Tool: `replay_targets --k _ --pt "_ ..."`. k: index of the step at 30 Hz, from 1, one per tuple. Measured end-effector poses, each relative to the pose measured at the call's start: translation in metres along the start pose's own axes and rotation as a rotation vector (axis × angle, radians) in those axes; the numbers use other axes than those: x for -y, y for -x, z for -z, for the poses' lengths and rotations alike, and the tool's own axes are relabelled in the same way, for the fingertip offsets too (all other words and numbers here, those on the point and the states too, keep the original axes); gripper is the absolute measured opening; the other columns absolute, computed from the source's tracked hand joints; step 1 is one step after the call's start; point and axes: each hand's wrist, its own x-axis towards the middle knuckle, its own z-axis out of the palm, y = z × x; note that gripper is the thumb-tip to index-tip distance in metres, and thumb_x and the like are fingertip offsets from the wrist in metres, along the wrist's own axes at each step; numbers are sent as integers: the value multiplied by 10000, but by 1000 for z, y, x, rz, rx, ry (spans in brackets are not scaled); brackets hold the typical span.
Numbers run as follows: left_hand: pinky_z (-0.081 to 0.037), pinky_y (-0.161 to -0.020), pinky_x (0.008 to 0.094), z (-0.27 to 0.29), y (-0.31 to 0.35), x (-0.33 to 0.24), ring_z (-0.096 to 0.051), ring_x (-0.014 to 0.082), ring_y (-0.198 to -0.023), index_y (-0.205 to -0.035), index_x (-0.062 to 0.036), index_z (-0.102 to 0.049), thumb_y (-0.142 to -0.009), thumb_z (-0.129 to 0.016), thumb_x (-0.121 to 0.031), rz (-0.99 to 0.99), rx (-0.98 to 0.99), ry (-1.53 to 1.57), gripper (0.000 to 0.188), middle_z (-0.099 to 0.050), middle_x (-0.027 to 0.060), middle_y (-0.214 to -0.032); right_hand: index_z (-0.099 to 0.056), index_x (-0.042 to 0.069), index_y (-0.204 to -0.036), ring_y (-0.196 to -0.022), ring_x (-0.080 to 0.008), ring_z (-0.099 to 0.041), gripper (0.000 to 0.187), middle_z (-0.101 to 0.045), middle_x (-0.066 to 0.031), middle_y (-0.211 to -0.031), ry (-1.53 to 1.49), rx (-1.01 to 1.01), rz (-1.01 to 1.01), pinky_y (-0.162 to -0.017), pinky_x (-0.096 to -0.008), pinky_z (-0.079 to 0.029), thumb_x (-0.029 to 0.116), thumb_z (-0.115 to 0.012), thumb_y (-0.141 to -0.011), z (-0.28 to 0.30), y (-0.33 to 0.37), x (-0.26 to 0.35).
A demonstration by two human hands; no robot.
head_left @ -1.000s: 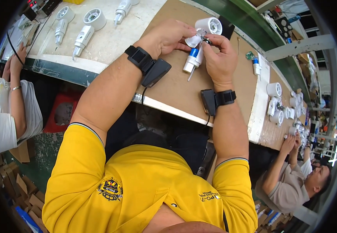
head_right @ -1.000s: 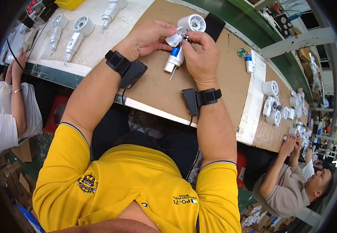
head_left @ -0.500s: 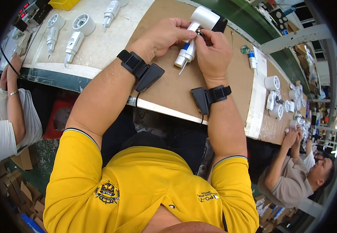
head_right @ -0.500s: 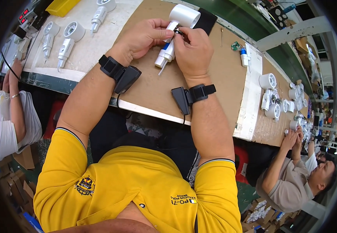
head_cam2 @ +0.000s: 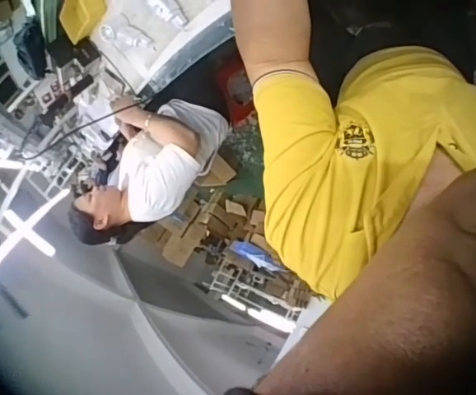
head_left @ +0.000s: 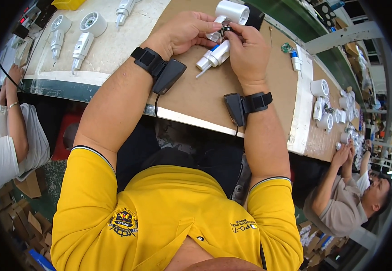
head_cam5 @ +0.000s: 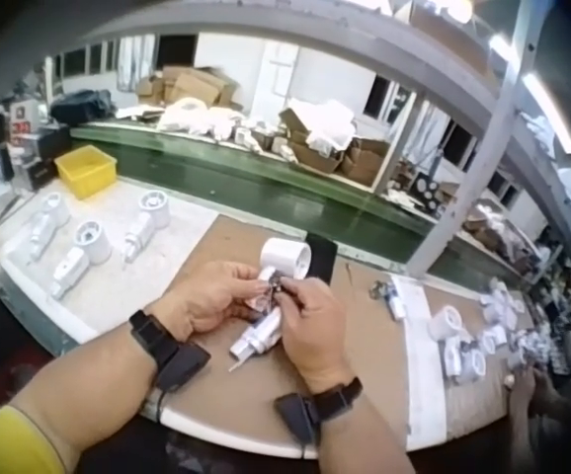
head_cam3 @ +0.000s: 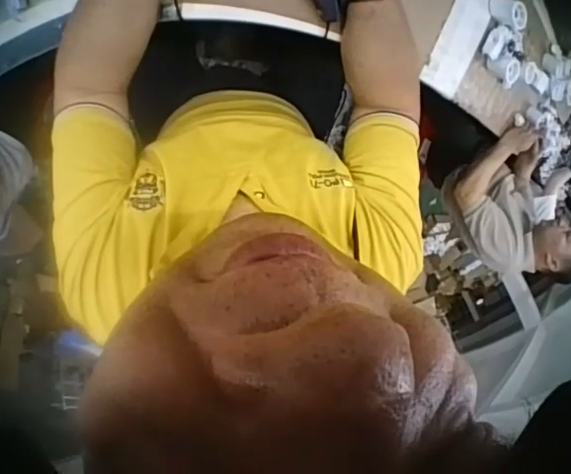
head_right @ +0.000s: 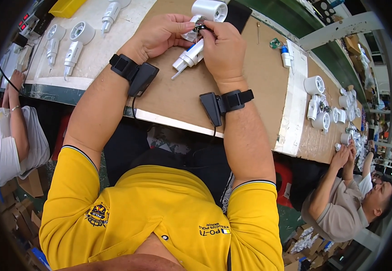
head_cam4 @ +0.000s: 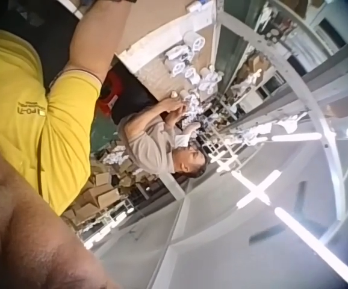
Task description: Assembling plastic and electronic components into handheld devices at a factory workstation.
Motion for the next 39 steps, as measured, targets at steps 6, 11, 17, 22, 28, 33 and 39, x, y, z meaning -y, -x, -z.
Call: replay_targets --k 6,11,17,22,28,33,39 --pt "-541 -775 297 -2 1 -1 -654 164 -891 -1150 9 -665 -932 -701 -178 18 -28 -33 290 -693 87 -1002 -739 -4 -968 -705 -117 -651 177 -721 -63 -812 -98 -31 -176 -662 -245 -516 78 -758 -813 0 1 2" --pt "-521 -775 295 2 -2 0 -651 162 -882 -1146 8 -671 -931 -701 -181 25 -34 -64 288 -700 85 -998 -737 -12 -970 -727 -90 -646 182 -734 -55 -829 -142 -20 -274 -674 -231 -511 77 -761 -814 3 0 8" --pt "-528 -793 289 6 -4 -1 -655 152 -882 -1144 4 -669 -944 -686 -187 55 -8 -29 277 -702 79 -1010 -738 -11 -961 -738 -90 -650 182 -735 -53 -830 -158 -27 -289 -678 -231 -513 90 -777 -815 2 0 8" --pt "-554 -764 258 6 -2 -2 -664 119 -874 -1130 -3 -664 -963 -658 -181 70 5 -62 244 -702 69 -1005 -733 -7 -936 -737 -95 -648 168 -728 -48 -821 -192 -33 -337 -676 -236 -515 96 -786 -813 1 0 11" --pt "-550 -747 250 3 -2 -3 -662 112 -868 -1125 -6 -666 -963 -659 -192 68 -6 -74 247 -703 62 -996 -730 -1 -921 -730 -99 -643 156 -723 -46 -815 -162 -22 -295 -675 -241 -516 98 -785 -814 2 0 13" --pt "-556 -698 293 11 -9 0 -679 173 -790 -1035 26 -685 -934 -656 -144 104 46 52 200 -713 96 -914 -733 6 -923 -723 -104 -643 157 -722 -48 -809 -137 -27 -263 -675 -242 -515 102 -786 -811 -2 -1 7" --pt "-570 -666 307 11 -12 -2 -680 201 -741 -1011 51 -666 -945 -637 -105 117 58 85 172 -706 103 -896 -733 11 -926 -716 -110 -645 160 -721 -52 -798 -59 -30 -205 -670 -246 -512 106 -783 -807 -3 -2 4"
